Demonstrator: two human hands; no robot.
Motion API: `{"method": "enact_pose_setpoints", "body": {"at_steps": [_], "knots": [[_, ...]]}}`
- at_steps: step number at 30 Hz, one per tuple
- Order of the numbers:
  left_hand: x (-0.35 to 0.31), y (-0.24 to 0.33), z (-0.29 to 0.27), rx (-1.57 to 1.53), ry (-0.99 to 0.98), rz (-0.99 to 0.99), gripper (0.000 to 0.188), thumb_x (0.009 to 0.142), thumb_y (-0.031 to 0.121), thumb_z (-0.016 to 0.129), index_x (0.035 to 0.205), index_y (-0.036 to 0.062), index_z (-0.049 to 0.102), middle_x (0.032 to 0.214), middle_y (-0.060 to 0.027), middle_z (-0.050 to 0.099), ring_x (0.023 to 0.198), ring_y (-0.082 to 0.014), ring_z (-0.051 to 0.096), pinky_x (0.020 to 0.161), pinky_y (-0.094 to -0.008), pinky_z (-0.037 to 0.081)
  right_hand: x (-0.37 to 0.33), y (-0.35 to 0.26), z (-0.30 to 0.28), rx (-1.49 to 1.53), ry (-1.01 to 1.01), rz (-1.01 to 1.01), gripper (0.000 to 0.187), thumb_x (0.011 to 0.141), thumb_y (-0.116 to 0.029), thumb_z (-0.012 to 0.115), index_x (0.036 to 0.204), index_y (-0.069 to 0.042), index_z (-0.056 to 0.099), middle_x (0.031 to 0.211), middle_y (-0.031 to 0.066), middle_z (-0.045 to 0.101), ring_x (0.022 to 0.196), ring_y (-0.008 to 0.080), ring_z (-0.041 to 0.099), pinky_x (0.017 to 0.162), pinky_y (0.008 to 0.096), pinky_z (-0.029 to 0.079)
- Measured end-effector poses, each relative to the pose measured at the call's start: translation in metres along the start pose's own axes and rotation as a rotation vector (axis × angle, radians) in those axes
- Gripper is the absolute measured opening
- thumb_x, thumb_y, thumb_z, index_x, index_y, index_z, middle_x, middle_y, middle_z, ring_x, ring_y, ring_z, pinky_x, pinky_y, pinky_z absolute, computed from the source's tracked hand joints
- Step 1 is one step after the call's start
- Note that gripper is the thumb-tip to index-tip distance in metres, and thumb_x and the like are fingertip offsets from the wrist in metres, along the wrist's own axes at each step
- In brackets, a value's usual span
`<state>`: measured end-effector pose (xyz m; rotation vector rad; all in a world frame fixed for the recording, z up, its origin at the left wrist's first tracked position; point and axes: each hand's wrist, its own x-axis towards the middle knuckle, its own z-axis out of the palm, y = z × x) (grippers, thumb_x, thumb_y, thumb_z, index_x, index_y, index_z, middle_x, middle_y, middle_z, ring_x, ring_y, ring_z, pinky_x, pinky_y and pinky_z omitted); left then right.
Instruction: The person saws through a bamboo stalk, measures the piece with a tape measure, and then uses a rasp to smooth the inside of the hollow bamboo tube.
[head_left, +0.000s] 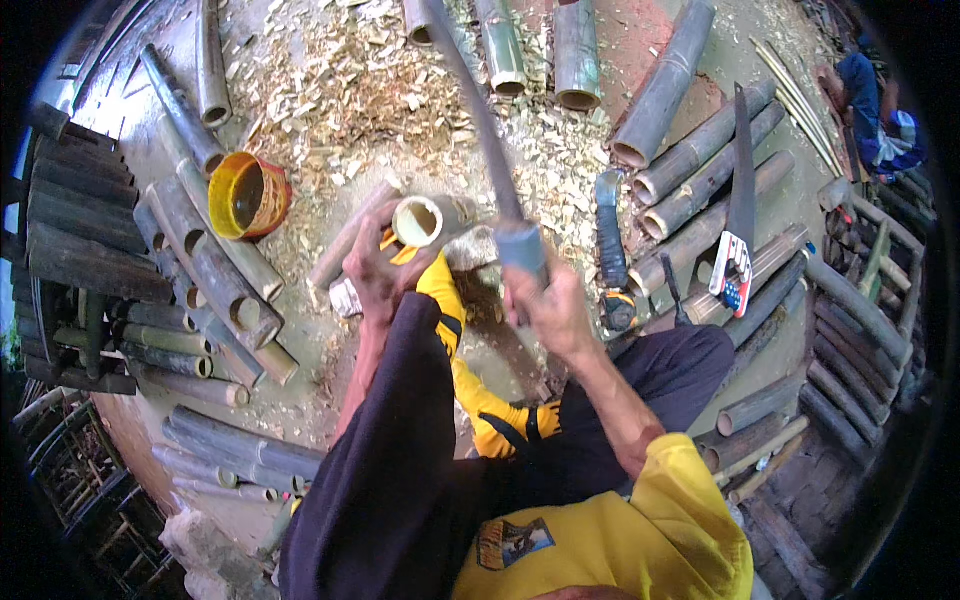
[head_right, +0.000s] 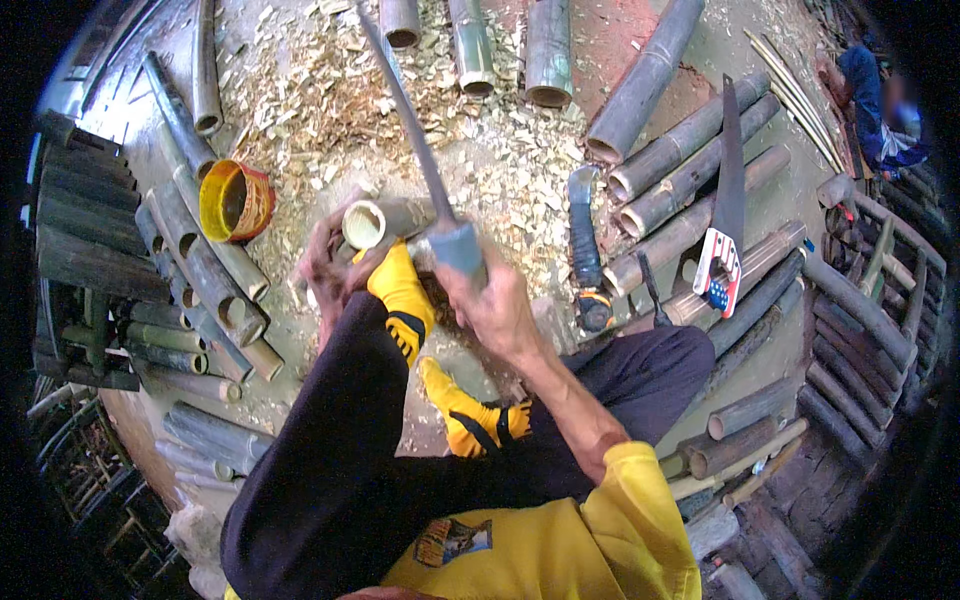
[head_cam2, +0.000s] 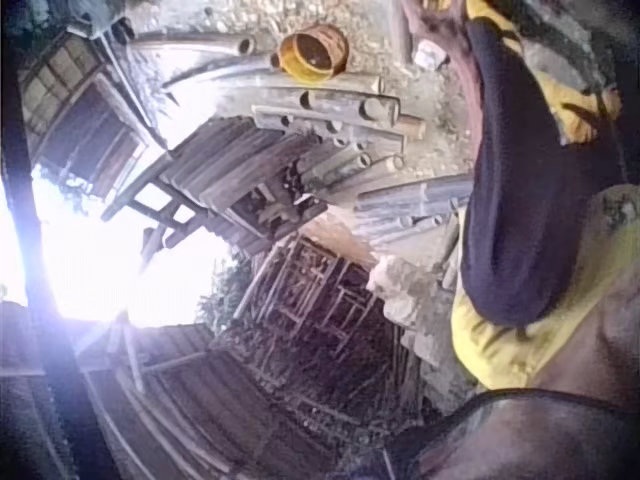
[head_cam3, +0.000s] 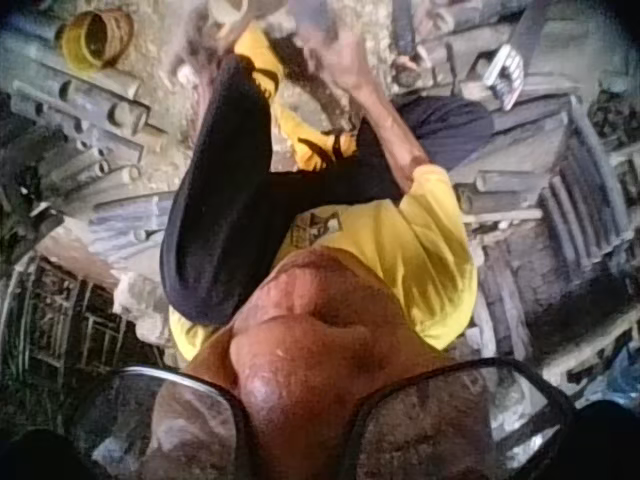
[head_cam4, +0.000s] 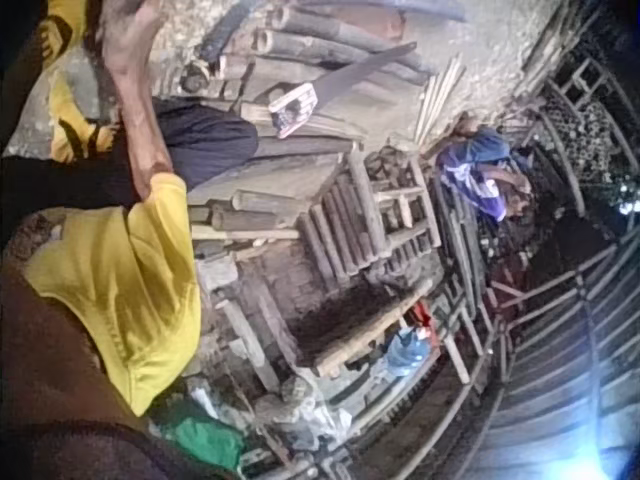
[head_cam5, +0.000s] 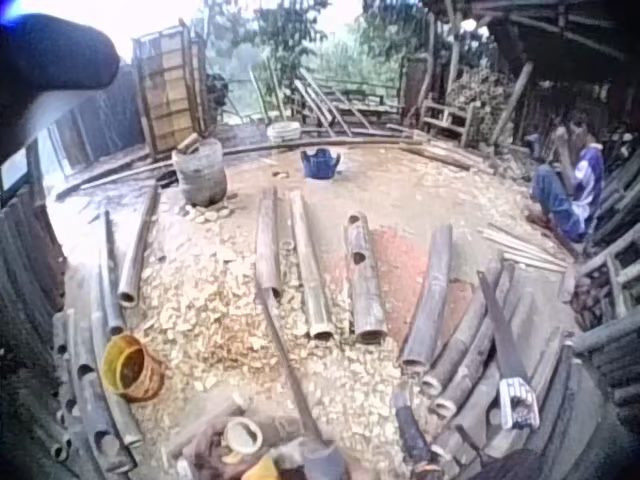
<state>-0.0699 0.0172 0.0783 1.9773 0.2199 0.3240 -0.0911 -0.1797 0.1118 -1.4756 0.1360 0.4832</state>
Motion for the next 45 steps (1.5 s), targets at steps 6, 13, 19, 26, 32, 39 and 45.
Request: {"method": "enact_pose_setpoints", "body": {"at_steps": [6, 13, 19, 26, 32, 39, 45], "knots": [[0.006, 0.004, 0.017, 0.004, -0.025, -0.018, 0.052, 0.062, 0.014, 0.081, 0.108, 0.0014, 0.058, 0.096, -0.0104, 0.065, 0.088, -0.0183, 0.063, 0.080, -0.0303, 0.052, 0.017, 0.008, 0.011, -0.005, 0.235, -0.427, 0.044, 0.085, -0.037, 0.062, 0.106, 0.000, 0.052, 0.069, 0.0058, 0.057, 0.055, 0.0149, 0.056, 0.050, 0.0268, 0.045], [0.012, -0.015, 0.012, 0.080, 0.032, 0.094, 0.049, 0.061, 0.021, 0.082, 0.102, 0.0034, 0.061, 0.091, -0.0100, 0.066, 0.082, -0.0185, 0.066, 0.074, -0.0305, 0.054, -0.008, 0.025, -0.014, -0.090, 0.088, 0.179, 0.049, 0.084, -0.037, 0.062, 0.109, 0.003, 0.049, 0.067, 0.0061, 0.057, 0.052, 0.0123, 0.054, 0.048, 0.0281, 0.043], [0.007, -0.003, 0.016, 0.101, 0.014, 0.132, 0.048, 0.062, 0.022, 0.081, 0.102, 0.0034, 0.061, 0.091, -0.0092, 0.066, 0.083, -0.0194, 0.066, 0.074, -0.0308, 0.054, 0.012, -0.035, 0.012, 0.255, 0.166, -0.597, 0.054, 0.084, -0.042, 0.062, 0.112, 0.002, 0.050, 0.069, 0.0077, 0.058, 0.059, 0.0120, 0.058, 0.050, 0.0282, 0.044], [0.012, -0.006, 0.013, 0.051, 0.012, 0.109, 0.051, 0.061, 0.023, 0.082, 0.104, 0.0048, 0.061, 0.091, -0.0088, 0.066, 0.084, -0.0195, 0.066, 0.074, -0.0308, 0.054, 0.003, 0.065, -0.002, -0.331, 0.071, 0.068, 0.047, 0.086, -0.042, 0.059, 0.100, 0.003, 0.054, 0.068, 0.0068, 0.058, 0.058, 0.0102, 0.057, 0.050, 0.0284, 0.046], [0.006, -0.010, 0.007, 0.069, -0.019, 0.080, 0.050, 0.061, 0.022, 0.082, 0.103, 0.0042, 0.061, 0.092, -0.0089, 0.066, 0.084, -0.0194, 0.066, 0.074, -0.0322, 0.053, 0.005, -0.057, 0.015, 0.190, 0.203, -0.494, 0.037, 0.086, -0.036, 0.060, 0.095, -0.001, 0.053, 0.070, 0.0047, 0.056, 0.053, 0.0112, 0.053, 0.047, 0.0247, 0.044], [0.020, -0.030, 0.006, 0.029, 0.025, 0.127, 0.051, 0.060, 0.021, 0.082, 0.103, 0.0034, 0.061, 0.092, -0.0096, 0.066, 0.084, -0.0199, 0.065, 0.074, -0.0329, 0.053, 0.014, 0.067, 0.003, -0.257, 0.105, 0.027, 0.028, 0.087, -0.027, 0.060, 0.094, -0.001, 0.053, 0.071, 0.0051, 0.057, 0.055, 0.0087, 0.052, 0.048, 0.0251, 0.042], [0.004, -0.013, 0.010, 0.018, -0.015, 0.047, 0.054, 0.061, 0.014, 0.082, 0.107, 0.0006, 0.058, 0.097, -0.0105, 0.064, 0.086, -0.0190, 0.063, 0.077, -0.0309, 0.052, -0.004, -0.021, 0.008, 0.114, 0.136, -0.341, 0.051, 0.085, -0.039, 0.060, 0.113, 0.002, 0.050, 0.078, 0.0084, 0.060, 0.061, 0.0126, 0.059, 0.055, 0.0254, 0.047]]}}
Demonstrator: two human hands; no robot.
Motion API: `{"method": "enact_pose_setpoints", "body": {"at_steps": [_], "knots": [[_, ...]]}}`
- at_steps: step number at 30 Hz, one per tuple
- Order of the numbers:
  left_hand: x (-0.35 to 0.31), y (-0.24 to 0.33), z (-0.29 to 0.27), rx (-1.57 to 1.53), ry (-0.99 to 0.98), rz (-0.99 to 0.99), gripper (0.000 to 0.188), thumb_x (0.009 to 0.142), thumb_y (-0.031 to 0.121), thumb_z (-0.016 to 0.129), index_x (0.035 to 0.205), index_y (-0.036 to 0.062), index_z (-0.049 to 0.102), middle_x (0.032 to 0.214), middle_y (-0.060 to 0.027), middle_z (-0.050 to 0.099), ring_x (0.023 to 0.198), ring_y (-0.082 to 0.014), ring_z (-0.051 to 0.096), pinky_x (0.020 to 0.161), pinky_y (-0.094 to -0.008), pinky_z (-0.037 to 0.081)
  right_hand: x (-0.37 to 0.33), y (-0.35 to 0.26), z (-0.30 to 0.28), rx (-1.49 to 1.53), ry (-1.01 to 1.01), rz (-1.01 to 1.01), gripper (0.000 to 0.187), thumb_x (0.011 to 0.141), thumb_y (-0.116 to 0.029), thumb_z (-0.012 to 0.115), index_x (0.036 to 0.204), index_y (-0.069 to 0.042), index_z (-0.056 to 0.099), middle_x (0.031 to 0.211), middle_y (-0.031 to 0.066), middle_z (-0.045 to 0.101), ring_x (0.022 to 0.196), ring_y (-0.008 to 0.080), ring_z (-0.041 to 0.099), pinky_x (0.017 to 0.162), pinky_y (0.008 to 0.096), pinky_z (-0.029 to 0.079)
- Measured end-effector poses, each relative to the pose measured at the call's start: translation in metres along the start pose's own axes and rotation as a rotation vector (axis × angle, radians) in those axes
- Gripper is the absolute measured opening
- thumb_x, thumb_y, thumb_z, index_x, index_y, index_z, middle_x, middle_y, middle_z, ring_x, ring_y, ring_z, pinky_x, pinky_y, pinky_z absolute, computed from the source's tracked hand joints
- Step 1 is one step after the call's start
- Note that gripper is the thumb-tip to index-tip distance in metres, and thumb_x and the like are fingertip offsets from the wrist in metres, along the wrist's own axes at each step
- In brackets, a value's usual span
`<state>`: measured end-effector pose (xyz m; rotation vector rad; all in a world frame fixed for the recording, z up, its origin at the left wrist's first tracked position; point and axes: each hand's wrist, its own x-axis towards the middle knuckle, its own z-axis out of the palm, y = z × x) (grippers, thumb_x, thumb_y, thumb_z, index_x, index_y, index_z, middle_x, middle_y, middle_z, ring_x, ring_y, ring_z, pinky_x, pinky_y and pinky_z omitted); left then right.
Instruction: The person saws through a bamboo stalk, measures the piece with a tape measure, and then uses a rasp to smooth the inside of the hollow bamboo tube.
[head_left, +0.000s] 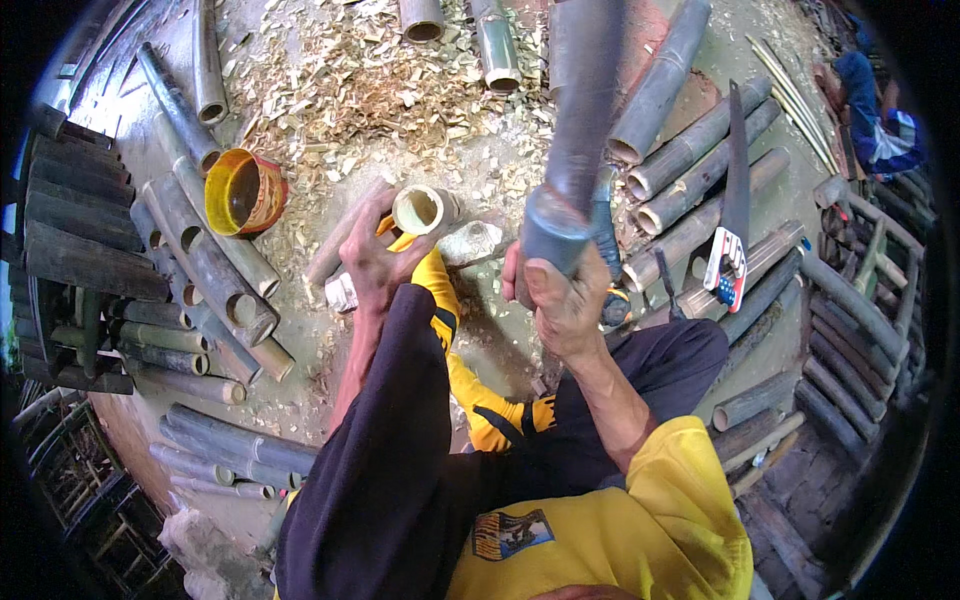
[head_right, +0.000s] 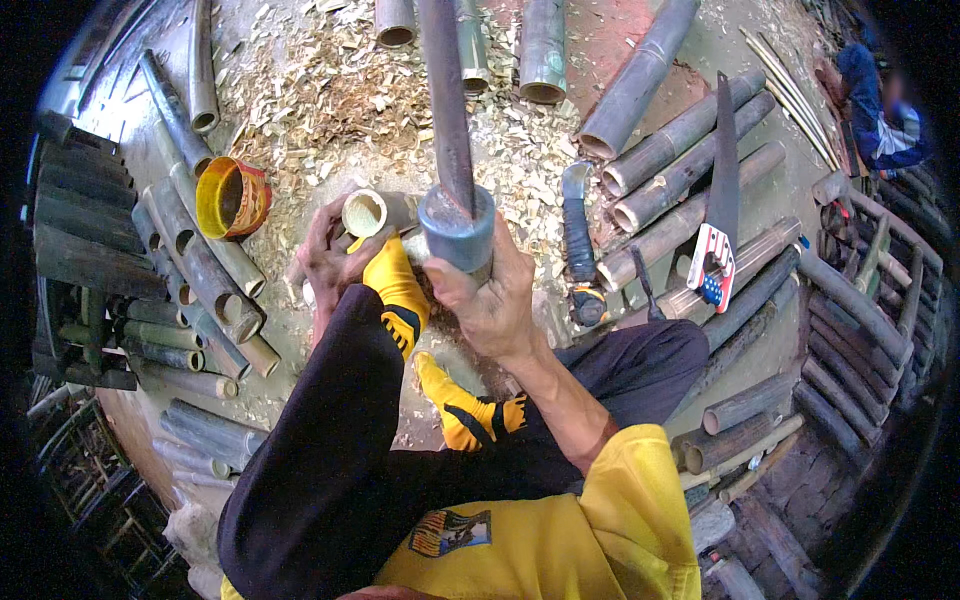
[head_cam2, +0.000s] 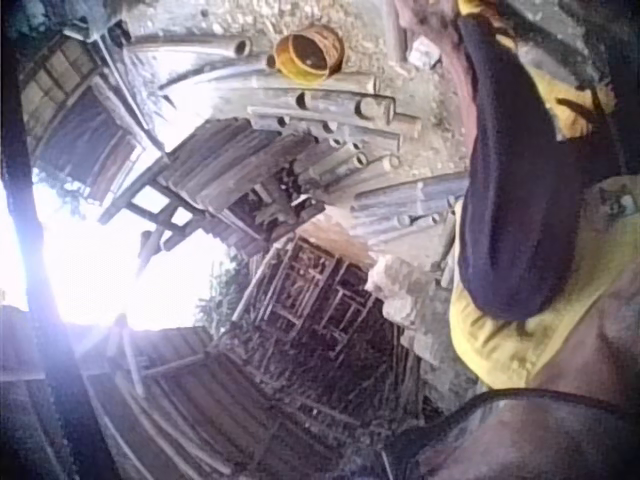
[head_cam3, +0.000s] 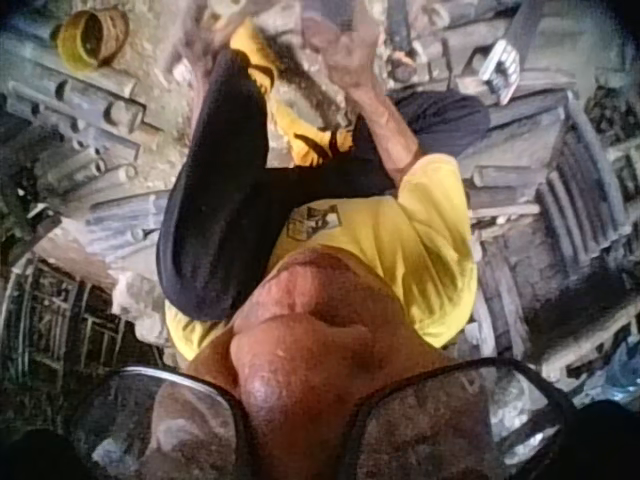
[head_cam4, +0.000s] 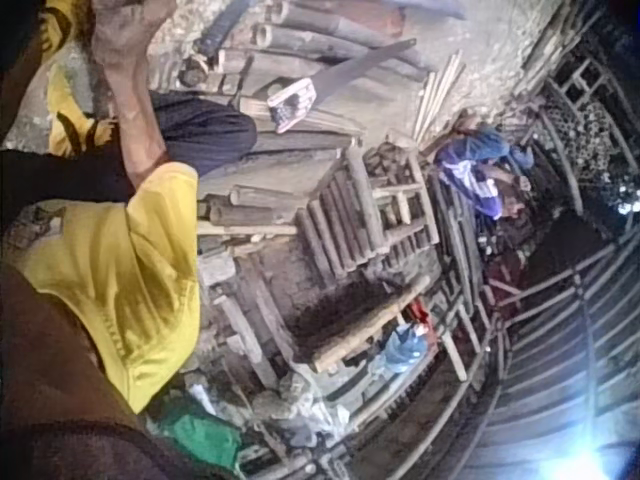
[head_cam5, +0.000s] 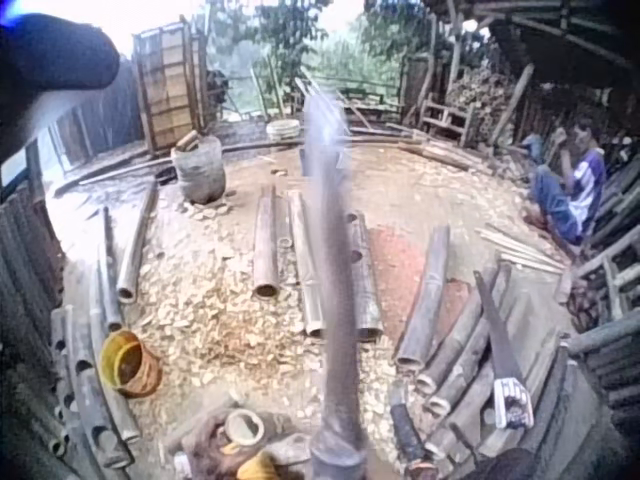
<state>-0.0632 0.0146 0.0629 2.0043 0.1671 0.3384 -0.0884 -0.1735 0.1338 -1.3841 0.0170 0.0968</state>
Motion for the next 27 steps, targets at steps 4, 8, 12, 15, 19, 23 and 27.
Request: {"method": "enact_pose_setpoints", "body": {"at_steps": [4, 8, 12, 15, 19, 23, 27], "knots": [[0.003, 0.004, 0.001, 0.088, -0.061, 0.040, 0.057, 0.062, 0.010, 0.081, 0.112, -0.0008, 0.054, 0.101, -0.0098, 0.063, 0.089, -0.0178, 0.063, 0.079, -0.0299, 0.051, 0.001, 0.049, -0.004, -0.385, -0.083, 0.244, 0.051, 0.084, -0.036, 0.062, 0.111, 0.005, 0.050, 0.081, 0.0156, 0.061, 0.066, 0.0250, 0.062, 0.060, 0.0330, 0.048], [0.013, 0.002, -0.007, -0.015, 0.044, 0.022, 0.049, 0.061, 0.013, 0.082, 0.102, 0.0007, 0.059, 0.093, -0.0095, 0.063, 0.084, -0.0180, 0.061, 0.076, -0.0297, 0.050, -0.050, 0.103, -0.027, -0.639, -0.045, 0.243, 0.051, 0.081, -0.035, 0.064, 0.109, 0.005, 0.050, 0.085, 0.0236, 0.062, 0.079, 0.0366, 0.063, 0.069, 0.0397, 0.048], [0.003, -0.005, -0.012, -0.111, 0.075, -0.060, 0.048, 0.064, 0.009, 0.079, 0.105, 0.0004, 0.057, 0.096, -0.0077, 0.061, 0.086, -0.0164, 0.060, 0.078, -0.0281, 0.048, -0.060, 0.064, -0.020, -0.484, -0.040, 0.142, 0.048, 0.082, -0.036, 0.060, 0.108, 0.003, 0.050, 0.084, 0.0220, 0.062, 0.078, 0.0340, 0.063, 0.068, 0.0414, 0.047], [-0.002, -0.007, -0.018, -0.182, 0.100, -0.101, 0.047, 0.066, 0.006, 0.077, 0.107, 0.0002, 0.056, 0.097, -0.0064, 0.059, 0.088, -0.0153, 0.059, 0.079, -0.0270, 0.047, -0.040, 0.036, -0.022, -0.531, -0.011, 0.101, 0.047, 0.083, -0.034, 0.060, 0.108, 0.003, 0.049, 0.082, 0.0211, 0.061, 0.075, 0.0330, 0.062, 0.067, 0.0403, 0.047], [-0.009, -0.005, -0.011, -0.207, 0.107, -0.129, 0.045, 0.068, 0.002, 0.075, 0.108, 0.0002, 0.055, 0.098, -0.0048, 0.057, 0.089, -0.0139, 0.057, 0.080, -0.0259, 0.045, -0.035, 0.046, -0.039, -0.542, -0.035, 0.316, 0.045, 0.083, -0.035, 0.060, 0.106, 0.002, 0.047, 0.081, 0.0187, 0.062, 0.075, 0.0301, 0.063, 0.066, 0.0374, 0.048], [-0.011, 0.000, -0.013, -0.106, 0.098, -0.099, 0.040, 0.065, 0.003, 0.077, 0.099, 0.0025, 0.055, 0.094, -0.0037, 0.056, 0.085, -0.0136, 0.056, 0.077, -0.0267, 0.045, -0.044, 0.052, -0.025, -0.445, -0.023, 0.334, 0.040, 0.082, -0.029, 0.064, 0.104, 0.000, 0.048, 0.083, 0.0183, 0.063, 0.075, 0.0292, 0.064, 0.067, 0.0376, 0.048], [-0.012, 0.003, -0.010, -0.072, 0.096, -0.095, 0.045, 0.059, 0.006, 0.082, 0.096, 0.0037, 0.056, 0.090, -0.0033, 0.058, 0.083, -0.0139, 0.056, 0.075, -0.0272, 0.045, -0.036, 0.042, -0.012, -0.492, -0.079, 0.132, 0.042, 0.082, -0.025, 0.067, 0.109, 0.000, 0.047, 0.086, 0.0162, 0.064, 0.078, 0.0255, 0.064, 0.068, 0.0363, 0.050]]}}
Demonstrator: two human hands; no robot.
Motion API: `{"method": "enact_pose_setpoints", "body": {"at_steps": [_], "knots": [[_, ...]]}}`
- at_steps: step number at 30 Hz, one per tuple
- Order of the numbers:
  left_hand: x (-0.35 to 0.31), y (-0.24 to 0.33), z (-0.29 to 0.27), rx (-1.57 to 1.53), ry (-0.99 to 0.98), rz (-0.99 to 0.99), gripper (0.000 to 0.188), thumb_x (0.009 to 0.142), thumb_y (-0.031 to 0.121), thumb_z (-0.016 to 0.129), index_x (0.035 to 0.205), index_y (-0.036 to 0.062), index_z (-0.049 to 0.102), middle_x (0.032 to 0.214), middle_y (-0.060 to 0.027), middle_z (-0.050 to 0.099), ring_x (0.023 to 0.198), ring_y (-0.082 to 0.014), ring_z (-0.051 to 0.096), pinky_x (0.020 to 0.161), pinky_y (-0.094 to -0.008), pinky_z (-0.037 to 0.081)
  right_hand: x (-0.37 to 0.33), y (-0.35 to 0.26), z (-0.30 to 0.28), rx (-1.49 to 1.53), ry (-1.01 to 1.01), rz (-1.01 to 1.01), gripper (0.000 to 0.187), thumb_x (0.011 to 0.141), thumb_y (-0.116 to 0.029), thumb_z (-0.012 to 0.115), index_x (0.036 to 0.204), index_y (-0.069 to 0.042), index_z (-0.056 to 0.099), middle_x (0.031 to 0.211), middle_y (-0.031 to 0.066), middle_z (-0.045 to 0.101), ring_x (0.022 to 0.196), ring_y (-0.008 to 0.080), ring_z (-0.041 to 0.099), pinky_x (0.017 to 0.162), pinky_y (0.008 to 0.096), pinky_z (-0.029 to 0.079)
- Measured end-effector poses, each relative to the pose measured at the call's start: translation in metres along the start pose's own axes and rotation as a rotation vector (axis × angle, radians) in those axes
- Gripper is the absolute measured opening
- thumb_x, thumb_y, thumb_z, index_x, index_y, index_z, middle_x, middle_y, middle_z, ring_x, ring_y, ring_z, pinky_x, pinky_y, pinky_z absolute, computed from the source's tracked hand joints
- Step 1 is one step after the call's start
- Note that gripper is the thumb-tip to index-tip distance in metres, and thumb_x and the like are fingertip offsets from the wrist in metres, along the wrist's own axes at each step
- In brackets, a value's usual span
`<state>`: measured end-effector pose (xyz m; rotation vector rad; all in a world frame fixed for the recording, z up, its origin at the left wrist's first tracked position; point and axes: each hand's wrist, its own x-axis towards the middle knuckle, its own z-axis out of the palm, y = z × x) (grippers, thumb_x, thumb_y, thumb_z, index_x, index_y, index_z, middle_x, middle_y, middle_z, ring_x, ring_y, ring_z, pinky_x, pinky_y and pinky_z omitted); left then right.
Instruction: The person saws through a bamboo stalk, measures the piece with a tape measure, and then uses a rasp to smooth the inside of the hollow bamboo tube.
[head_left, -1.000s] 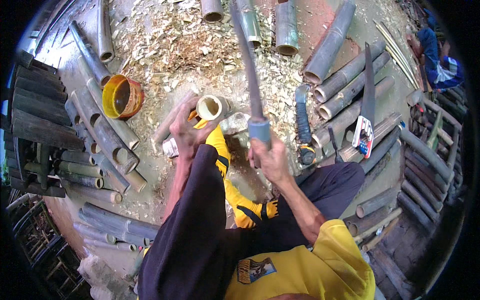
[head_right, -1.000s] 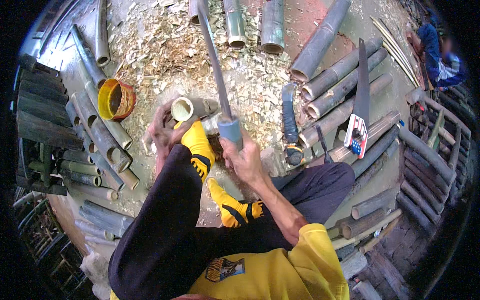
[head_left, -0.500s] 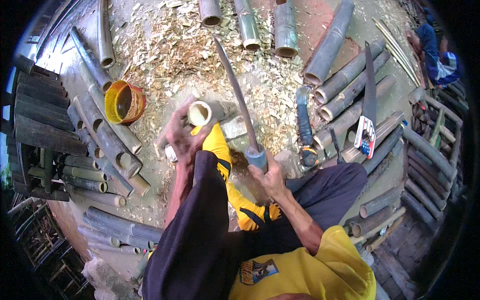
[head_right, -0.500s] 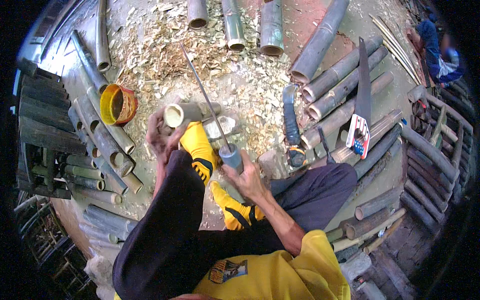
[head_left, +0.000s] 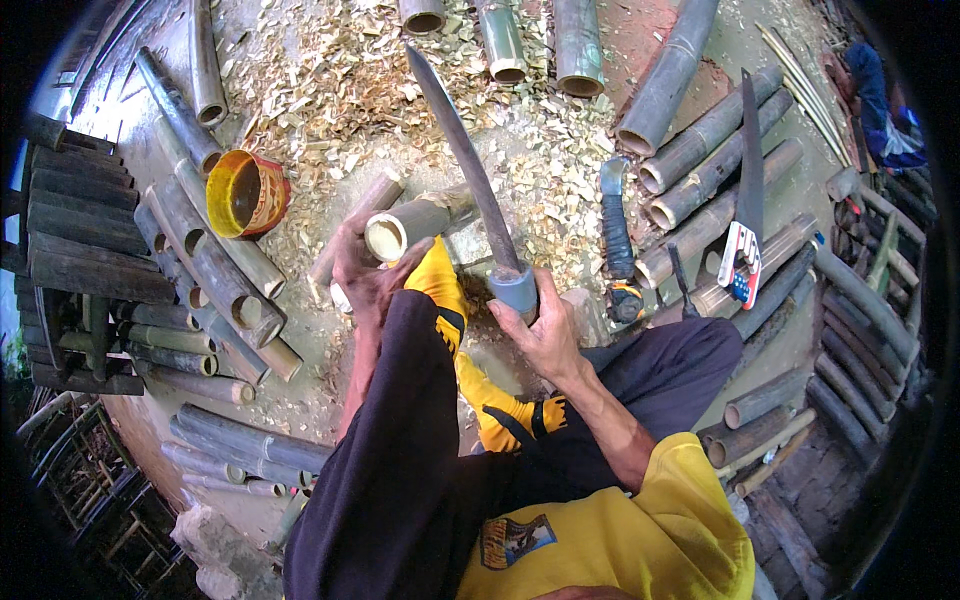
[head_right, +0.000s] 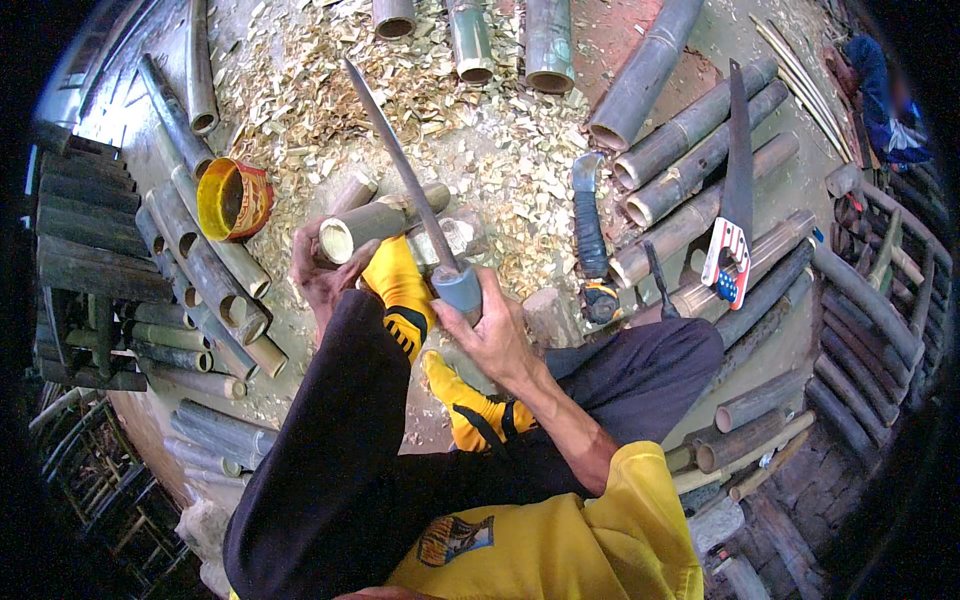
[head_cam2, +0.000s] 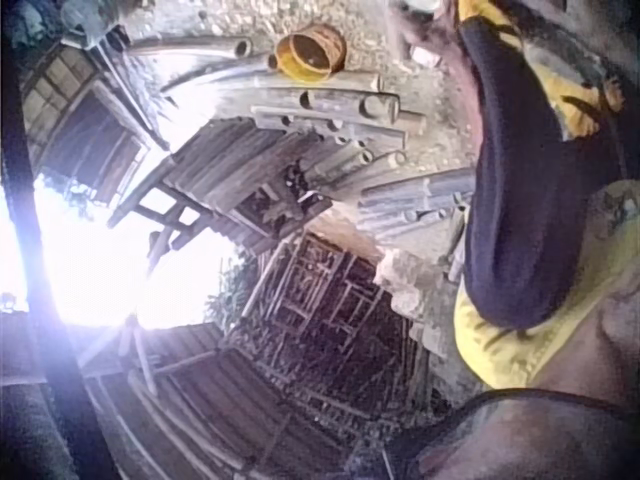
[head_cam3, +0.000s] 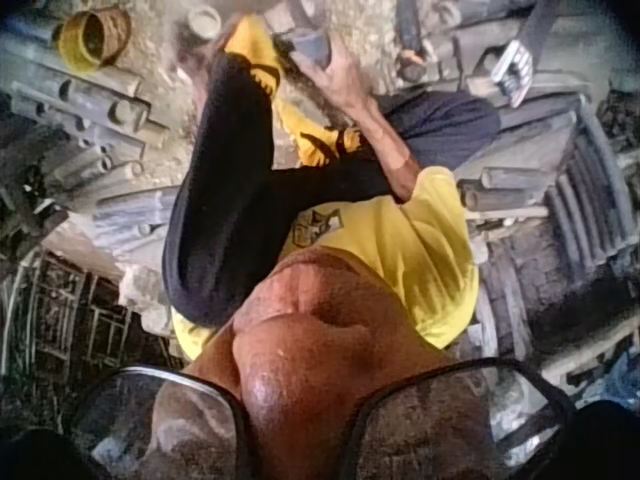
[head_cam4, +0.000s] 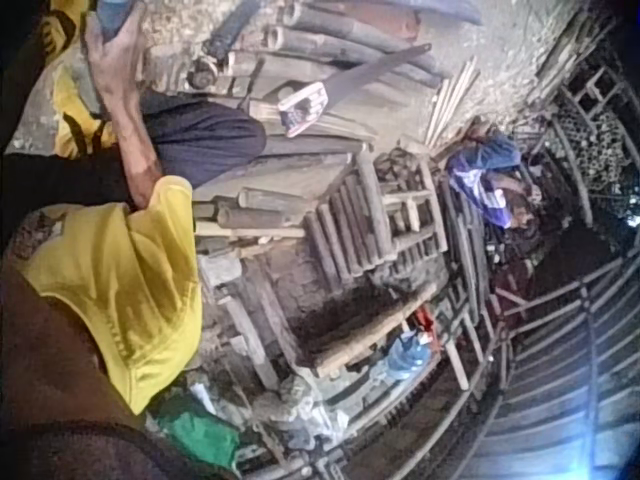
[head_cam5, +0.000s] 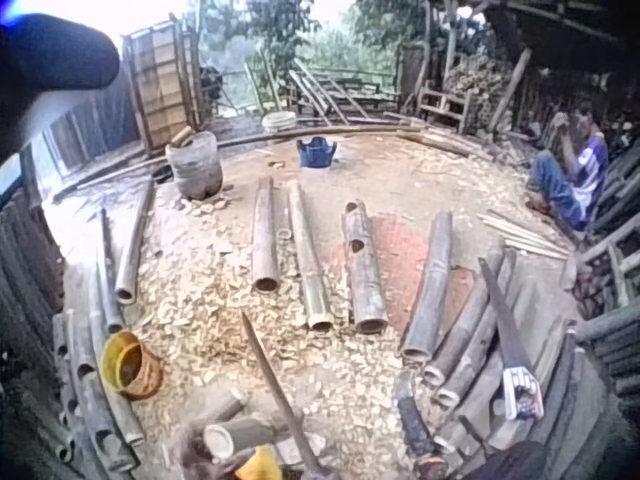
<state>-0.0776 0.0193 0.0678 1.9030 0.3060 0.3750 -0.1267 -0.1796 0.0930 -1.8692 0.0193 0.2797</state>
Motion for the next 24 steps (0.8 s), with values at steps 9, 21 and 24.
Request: {"method": "enact_pose_setpoints", "body": {"at_steps": [9, 21, 24], "knots": [[-0.007, -0.007, 0.014, 0.102, 0.008, 0.171, 0.056, 0.053, 0.013, 0.086, 0.101, 0.0043, 0.058, 0.090, -0.0038, 0.061, 0.083, -0.0137, 0.058, 0.075, -0.0282, 0.047, 0.041, 0.049, 0.021, -0.214, -0.062, -0.010, 0.043, 0.085, -0.026, 0.062, 0.110, 0.002, 0.041, 0.076, 0.0262, 0.061, 0.073, 0.0430, 0.062, 0.059, 0.0430, 0.050], [0.015, 0.010, -0.036, -0.502, 0.179, -0.151, 0.046, 0.073, 0.004, 0.065, 0.116, -0.0028, 0.047, 0.105, -0.0120, 0.054, 0.095, -0.0187, 0.054, 0.085, -0.0307, 0.044, -0.007, 0.011, -0.023, -0.040, 0.089, 0.057, 0.045, 0.083, -0.028, 0.064, 0.113, 0.000, 0.046, 0.084, 0.0152, 0.065, 0.073, 0.0242, 0.065, 0.064, 0.0342, 0.050], [0.009, 0.009, -0.032, -0.551, 0.195, -0.166, 0.042, 0.076, 0.004, 0.061, 0.114, -0.0038, 0.047, 0.105, -0.0130, 0.054, 0.094, -0.0195, 0.053, 0.086, -0.0322, 0.044, -0.019, 0.031, -0.011, -0.085, 0.050, 0.137, 0.045, 0.083, -0.029, 0.064, 0.112, 0.000, 0.045, 0.084, 0.0160, 0.065, 0.072, 0.0273, 0.066, 0.063, 0.0354, 0.049]]}}
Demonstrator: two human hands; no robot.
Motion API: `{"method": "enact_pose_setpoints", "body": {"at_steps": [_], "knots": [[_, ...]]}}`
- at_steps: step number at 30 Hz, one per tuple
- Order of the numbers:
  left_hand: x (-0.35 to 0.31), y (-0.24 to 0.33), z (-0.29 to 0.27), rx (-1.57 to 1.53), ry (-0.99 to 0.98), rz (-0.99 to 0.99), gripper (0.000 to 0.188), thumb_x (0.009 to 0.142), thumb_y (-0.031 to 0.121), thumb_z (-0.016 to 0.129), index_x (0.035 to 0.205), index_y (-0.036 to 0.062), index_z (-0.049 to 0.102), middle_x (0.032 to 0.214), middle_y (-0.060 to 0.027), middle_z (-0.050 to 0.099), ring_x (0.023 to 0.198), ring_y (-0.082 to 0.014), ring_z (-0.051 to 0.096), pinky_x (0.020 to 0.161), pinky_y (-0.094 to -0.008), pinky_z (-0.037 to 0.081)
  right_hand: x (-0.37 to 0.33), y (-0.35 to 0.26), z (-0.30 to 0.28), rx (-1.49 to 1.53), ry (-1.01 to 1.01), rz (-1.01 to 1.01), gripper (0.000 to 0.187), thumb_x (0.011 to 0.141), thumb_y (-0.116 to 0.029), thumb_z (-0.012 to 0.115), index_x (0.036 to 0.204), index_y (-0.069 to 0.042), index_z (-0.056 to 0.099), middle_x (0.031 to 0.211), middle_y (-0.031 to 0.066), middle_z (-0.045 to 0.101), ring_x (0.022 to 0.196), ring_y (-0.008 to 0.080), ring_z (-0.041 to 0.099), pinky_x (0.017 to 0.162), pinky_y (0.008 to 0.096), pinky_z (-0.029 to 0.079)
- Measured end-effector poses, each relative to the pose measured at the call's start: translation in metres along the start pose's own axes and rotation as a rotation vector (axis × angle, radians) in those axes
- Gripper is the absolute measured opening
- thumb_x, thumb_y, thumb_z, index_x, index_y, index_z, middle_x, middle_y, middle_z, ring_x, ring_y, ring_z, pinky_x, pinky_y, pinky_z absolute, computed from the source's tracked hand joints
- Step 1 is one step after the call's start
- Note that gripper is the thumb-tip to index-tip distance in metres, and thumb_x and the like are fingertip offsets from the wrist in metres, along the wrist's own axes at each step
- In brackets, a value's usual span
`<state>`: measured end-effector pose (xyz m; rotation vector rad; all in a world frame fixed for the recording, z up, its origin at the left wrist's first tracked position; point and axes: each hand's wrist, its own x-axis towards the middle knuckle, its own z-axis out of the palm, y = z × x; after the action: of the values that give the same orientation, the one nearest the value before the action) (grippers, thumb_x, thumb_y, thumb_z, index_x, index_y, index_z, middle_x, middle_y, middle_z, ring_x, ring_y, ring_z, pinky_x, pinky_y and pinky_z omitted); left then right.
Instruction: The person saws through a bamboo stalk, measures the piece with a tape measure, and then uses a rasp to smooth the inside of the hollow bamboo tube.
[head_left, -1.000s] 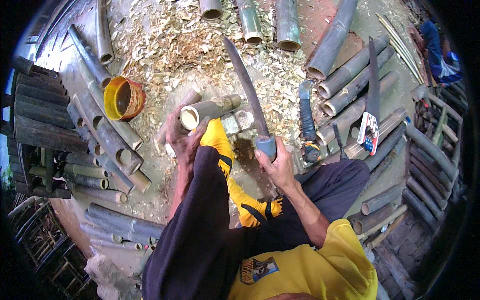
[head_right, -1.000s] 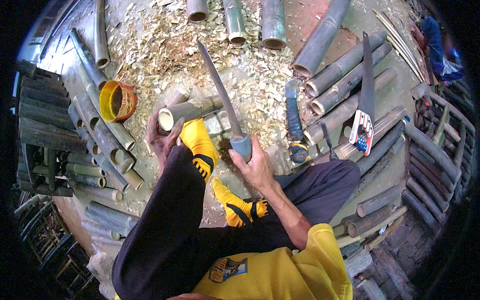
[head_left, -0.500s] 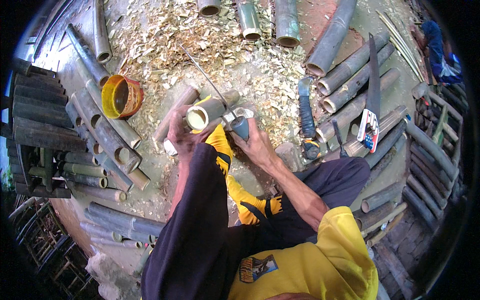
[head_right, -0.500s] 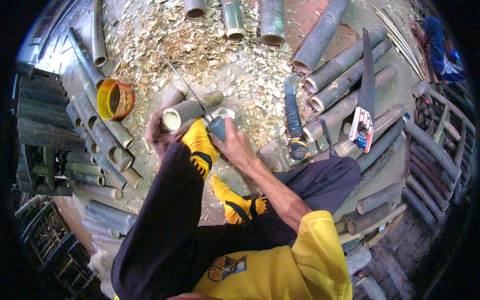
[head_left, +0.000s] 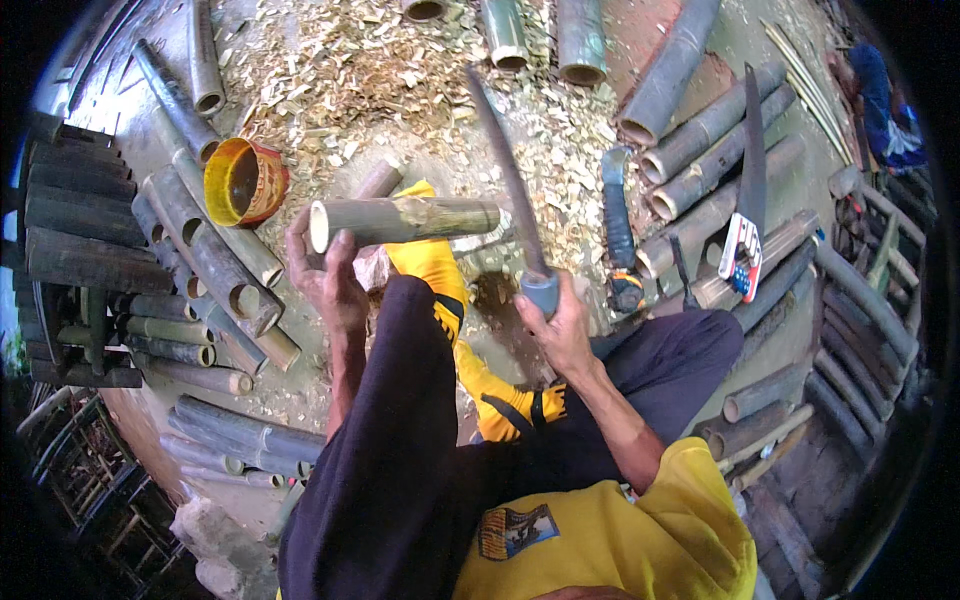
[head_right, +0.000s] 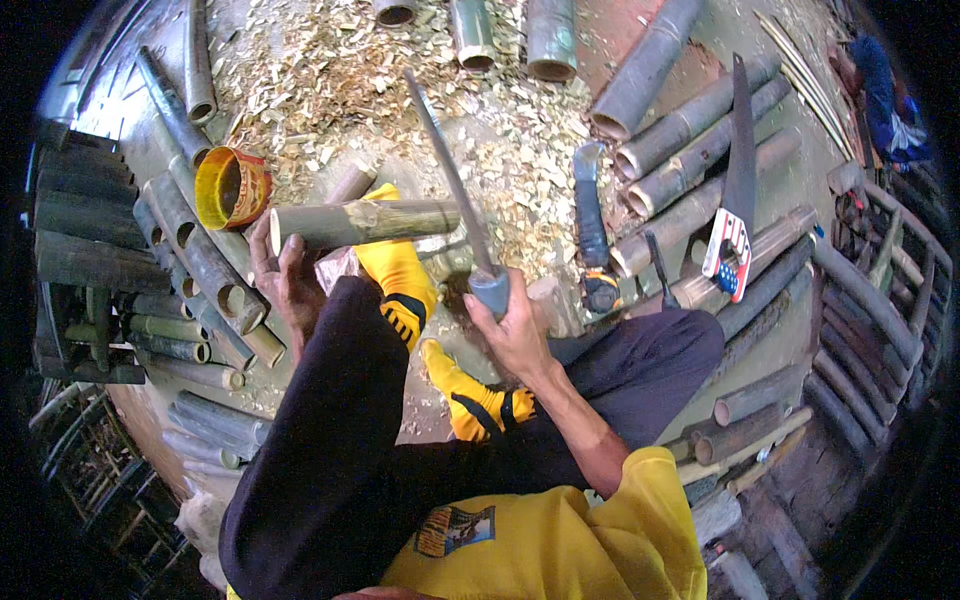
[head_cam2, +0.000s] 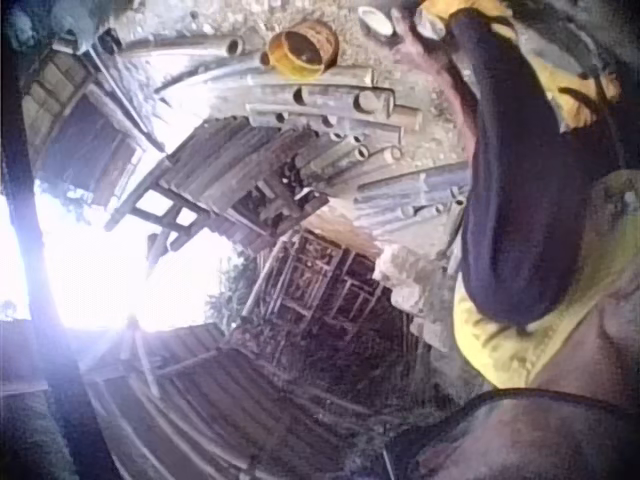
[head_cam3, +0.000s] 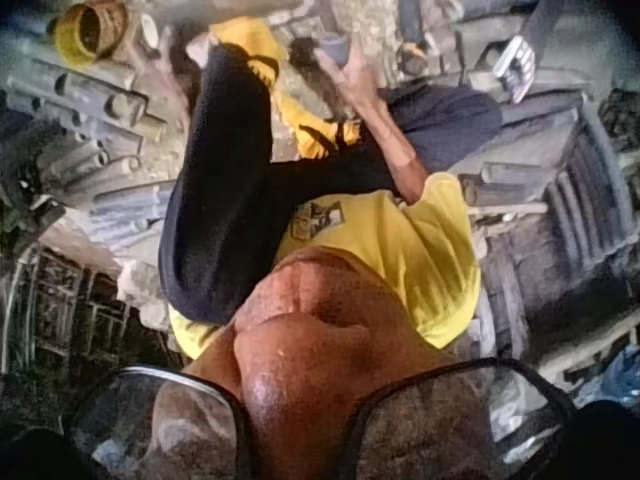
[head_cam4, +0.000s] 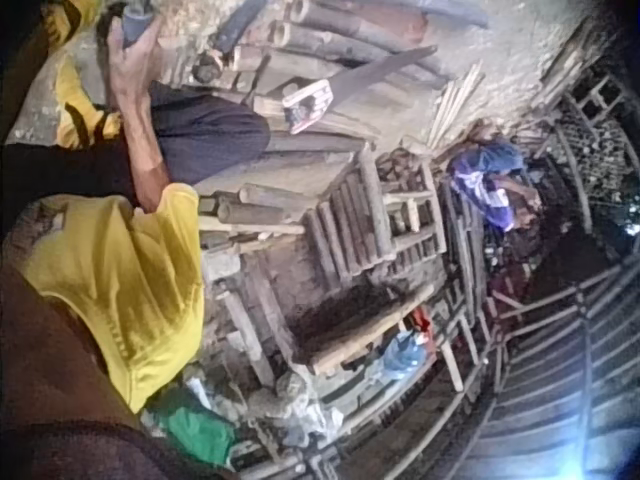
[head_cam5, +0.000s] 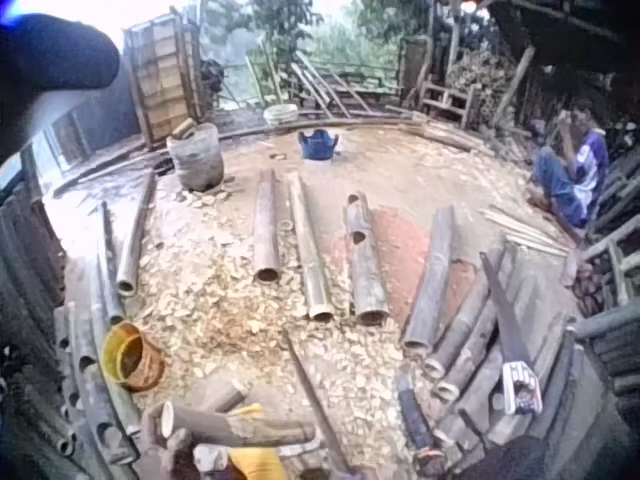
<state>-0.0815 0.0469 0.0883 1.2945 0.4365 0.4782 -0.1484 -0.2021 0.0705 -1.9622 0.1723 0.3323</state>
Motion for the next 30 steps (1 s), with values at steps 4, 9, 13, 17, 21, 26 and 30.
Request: {"method": "enact_pose_setpoints", "body": {"at_steps": [4, 9, 13, 17, 21, 26, 30], "knots": [[0.012, -0.028, -0.016, 0.513, -0.146, 0.639, 0.039, 0.080, 0.008, 0.059, 0.115, -0.0055, 0.047, 0.106, -0.0190, 0.053, 0.087, -0.0257, 0.058, 0.080, -0.0366, 0.048, -0.002, 0.026, 0.019, -0.013, -0.056, 0.009, 0.045, 0.085, -0.031, 0.061, 0.113, -0.001, 0.042, 0.085, 0.0201, 0.064, 0.076, 0.0362, 0.065, 0.064, 0.0406, 0.049], [0.014, -0.021, 0.026, 0.098, 0.112, 0.076, 0.030, 0.082, 0.009, 0.059, 0.107, -0.0023, 0.046, 0.089, -0.0169, 0.059, 0.076, -0.0230, 0.061, 0.069, -0.0340, 0.051, 0.007, 0.009, 0.011, -0.039, -0.008, -0.051, 0.047, 0.084, -0.030, 0.063, 0.114, 0.000, 0.042, 0.086, 0.0224, 0.064, 0.077, 0.0376, 0.065, 0.064, 0.0418, 0.051], [0.019, -0.019, 0.040, -0.013, 0.186, 0.002, 0.032, 0.080, 0.008, 0.061, 0.105, -0.0012, 0.044, 0.075, -0.0126, 0.060, 0.069, -0.0212, 0.062, 0.065, -0.0320, 0.051, 0.012, -0.021, 0.011, 0.033, 0.170, -0.318, 0.047, 0.081, -0.022, 0.068, 0.112, 0.003, 0.041, 0.081, 0.0215, 0.064, 0.072, 0.0331, 0.066, 0.060, 0.0394, 0.053], [0.017, -0.017, 0.054, 0.045, 0.137, 0.052, 0.032, 0.077, 0.004, 0.063, 0.103, -0.0010, 0.043, 0.076, -0.0129, 0.059, 0.065, -0.0224, 0.062, 0.063, -0.0346, 0.053, 0.036, 0.047, 0.034, -0.212, 0.028, -0.094, 0.044, 0.081, -0.021, 0.067, 0.108, 0.003, 0.042, 0.076, 0.0247, 0.062, 0.069, 0.0371, 0.065, 0.060, 0.0418, 0.052], [0.018, -0.015, 0.060, -0.038, 0.131, 0.048, 0.032, 0.076, 0.000, 0.062, 0.103, -0.0007, 0.044, 0.078, -0.0132, 0.059, 0.065, -0.0232, 0.062, 0.063, -0.0360, 0.053, 0.028, 0.014, 0.020, -0.039, -0.123, 0.198, 0.044, 0.081, -0.027, 0.067, 0.106, 0.002, 0.045, 0.075, 0.0240, 0.062, 0.074, 0.0370, 0.065, 0.061, 0.0420, 0.050], [0.020, -0.014, 0.067, -0.075, 0.112, 0.080, 0.033, 0.077, 0.001, 0.062, 0.104, -0.0007, 0.044, 0.078, -0.0123, 0.059, 0.067, -0.0228, 0.062, 0.064, -0.0330, 0.051, 0.015, -0.012, 0.012, 0.115, 0.117, -0.156, 0.046, 0.081, -0.030, 0.067, 0.106, 0.002, 0.046, 0.080, 0.0197, 0.064, 0.075, 0.0343, 0.066, 0.062, 0.0385, 0.051], [0.020, -0.010, 0.072, -0.013, 0.080, 0.089, 0.030, 0.077, 0.002, 0.062, 0.102, -0.0003, 0.045, 0.079, -0.0128, 0.060, 0.066, -0.0235, 0.062, 0.064, -0.0332, 0.052, 0.035, 0.055, 0.032, -0.118, -0.023, 0.147, 0.044, 0.082, -0.029, 0.066, 0.107, 0.003, 0.047, 0.078, 0.0163, 0.063, 0.070, 0.0281, 0.063, 0.060, 0.0352, 0.050]]}}
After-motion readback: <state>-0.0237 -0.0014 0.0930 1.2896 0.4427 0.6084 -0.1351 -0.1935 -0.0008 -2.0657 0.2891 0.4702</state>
